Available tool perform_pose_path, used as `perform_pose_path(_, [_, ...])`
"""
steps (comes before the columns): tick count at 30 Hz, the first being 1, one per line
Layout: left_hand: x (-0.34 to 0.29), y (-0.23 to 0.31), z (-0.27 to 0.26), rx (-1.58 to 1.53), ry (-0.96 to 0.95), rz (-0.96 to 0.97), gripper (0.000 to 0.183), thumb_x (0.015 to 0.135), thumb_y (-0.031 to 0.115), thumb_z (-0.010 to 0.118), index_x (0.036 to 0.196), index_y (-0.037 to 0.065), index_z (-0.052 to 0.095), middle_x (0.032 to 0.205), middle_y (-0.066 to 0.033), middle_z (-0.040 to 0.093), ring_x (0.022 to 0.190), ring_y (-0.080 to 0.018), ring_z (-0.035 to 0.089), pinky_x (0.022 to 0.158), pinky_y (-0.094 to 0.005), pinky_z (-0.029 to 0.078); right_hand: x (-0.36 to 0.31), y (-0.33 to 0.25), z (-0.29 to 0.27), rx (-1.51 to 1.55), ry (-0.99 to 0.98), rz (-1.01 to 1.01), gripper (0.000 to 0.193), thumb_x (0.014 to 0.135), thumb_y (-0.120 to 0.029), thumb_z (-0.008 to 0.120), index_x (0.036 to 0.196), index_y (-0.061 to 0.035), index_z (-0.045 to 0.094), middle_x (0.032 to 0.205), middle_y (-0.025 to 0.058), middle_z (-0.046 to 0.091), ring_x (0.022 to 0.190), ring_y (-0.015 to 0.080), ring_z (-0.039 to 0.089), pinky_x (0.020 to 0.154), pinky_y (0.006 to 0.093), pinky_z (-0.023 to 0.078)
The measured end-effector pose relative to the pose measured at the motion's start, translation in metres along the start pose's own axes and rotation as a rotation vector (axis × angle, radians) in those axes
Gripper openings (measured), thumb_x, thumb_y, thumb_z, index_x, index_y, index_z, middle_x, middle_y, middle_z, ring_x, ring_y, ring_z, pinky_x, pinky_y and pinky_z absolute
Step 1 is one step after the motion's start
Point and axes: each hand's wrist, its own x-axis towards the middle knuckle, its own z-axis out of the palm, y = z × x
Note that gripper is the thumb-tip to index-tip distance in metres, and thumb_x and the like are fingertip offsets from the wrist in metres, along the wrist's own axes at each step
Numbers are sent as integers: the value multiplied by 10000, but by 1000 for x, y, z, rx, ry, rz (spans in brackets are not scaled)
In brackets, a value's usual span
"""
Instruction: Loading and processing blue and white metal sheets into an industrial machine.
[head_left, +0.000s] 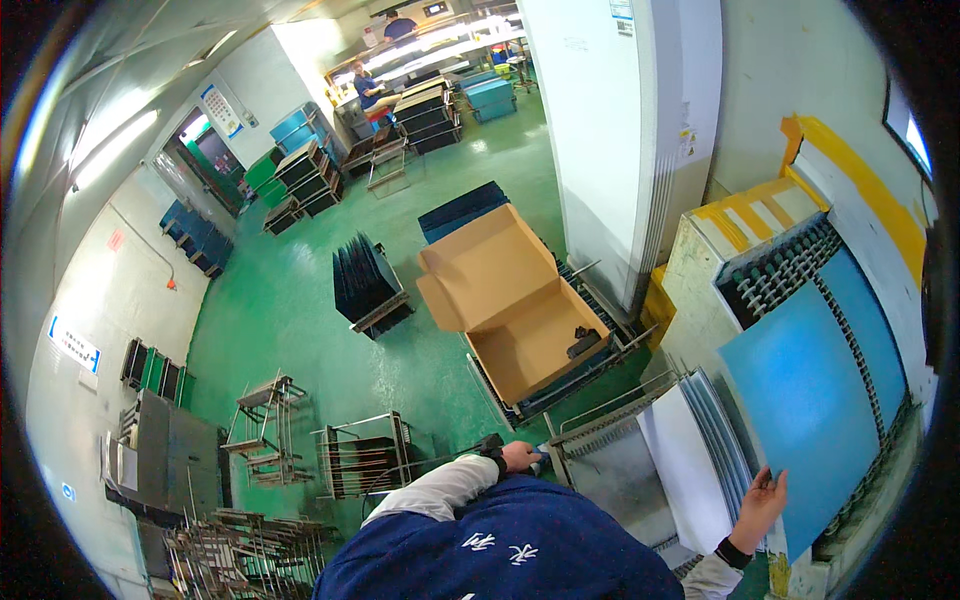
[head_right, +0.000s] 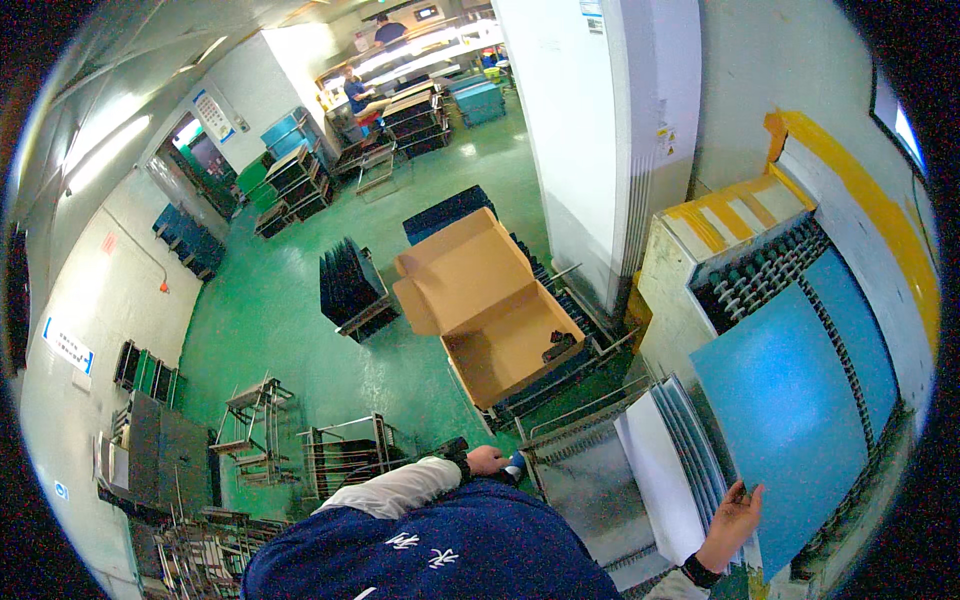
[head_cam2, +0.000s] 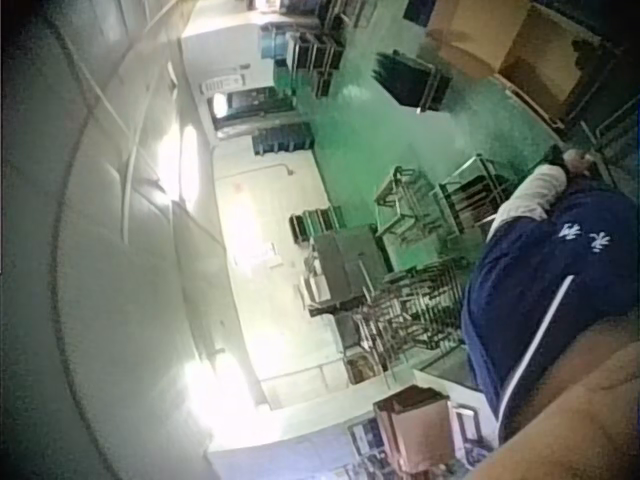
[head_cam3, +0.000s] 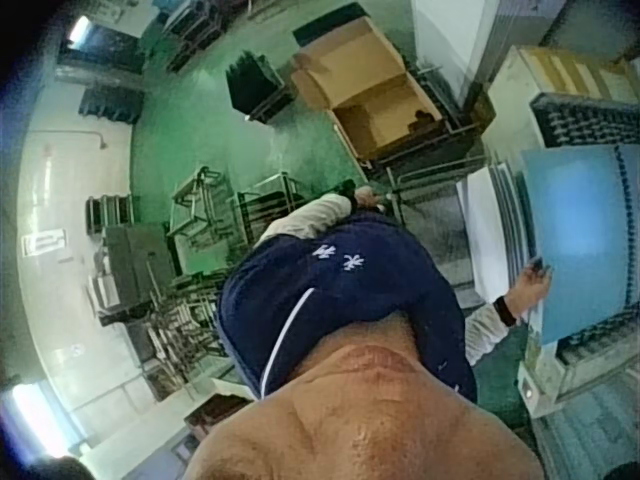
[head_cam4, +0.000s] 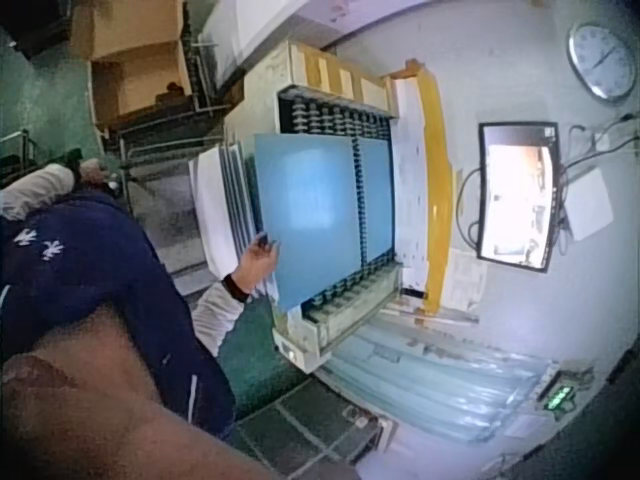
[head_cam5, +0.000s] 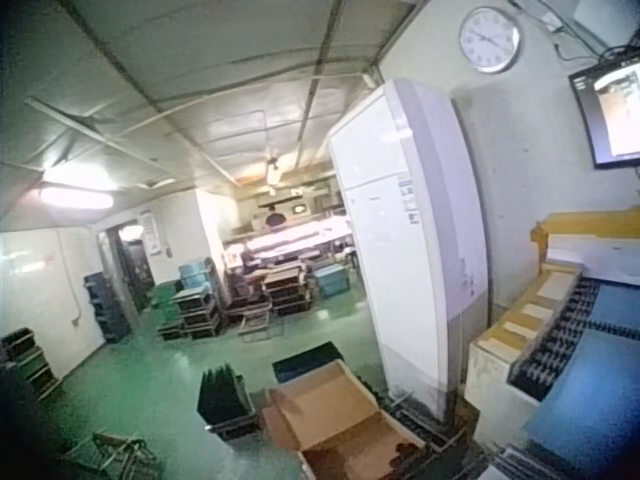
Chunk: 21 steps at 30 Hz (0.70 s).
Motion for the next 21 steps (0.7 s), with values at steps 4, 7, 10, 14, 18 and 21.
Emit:
perform_pose_path(4, [0, -4, 3, -6, 12, 0, 499, 877, 484, 583, 1012, 15, 683, 988, -218, 680, 944, -387, 644, 801, -460, 499, 9, 0, -3, -11, 27, -24, 266, 916, -193, 664, 1050, 23, 585, 1000, 115, 637, 868, 197, 609, 838, 275, 545])
perform_pose_path(7, [3, -10, 8, 9, 49, 15, 492, 854, 497, 586, 999, 39, 693, 927, -201, 690, 872, -364, 655, 767, -447, 505, 17, -1, -6, -14, 0, 2, 281, 915, -193, 666, 1070, 26, 580, 1027, 116, 630, 892, 196, 599, 858, 282, 536])
perform_pose_path(10, [4, -14, 12, 31, 123, 47, 482, 844, 503, 591, 977, 54, 701, 883, -184, 697, 813, -345, 661, 729, -438, 507, 23, -1, -9, -17, -42, 0, 297, 918, -198, 662, 1092, 28, 577, 1054, 120, 625, 922, 198, 591, 873, 289, 529])
perform_pose_path(14, [1, -13, 10, 34, 74, 29, 475, 848, 499, 593, 954, 50, 704, 898, -184, 697, 816, -351, 661, 731, -447, 507, 28, -3, -11, -21, -40, 32, 310, 923, -211, 652, 1111, 25, 577, 1046, 116, 627, 930, 203, 598, 860, 289, 527])
perform_pose_path(18, [-4, -13, 10, 13, 87, 27, 486, 865, 497, 577, 963, 40, 711, 951, -202, 691, 895, -380, 652, 805, -458, 503, 37, -4, -16, -20, -15, 72, 317, 919, -228, 657, 1104, 17, 582, 999, 113, 638, 901, 197, 617, 815, 287, 534])
perform_pose_path(21, [-5, -17, 12, -24, 79, 16, 494, 871, 497, 569, 992, 40, 710, 963, -198, 692, 901, -379, 651, 808, -455, 505, 45, -6, -21, -53, -7, 70, 293, 910, -248, 671, 1042, 4, 599, 947, 111, 652, 854, 188, 630, 783, 286, 539])
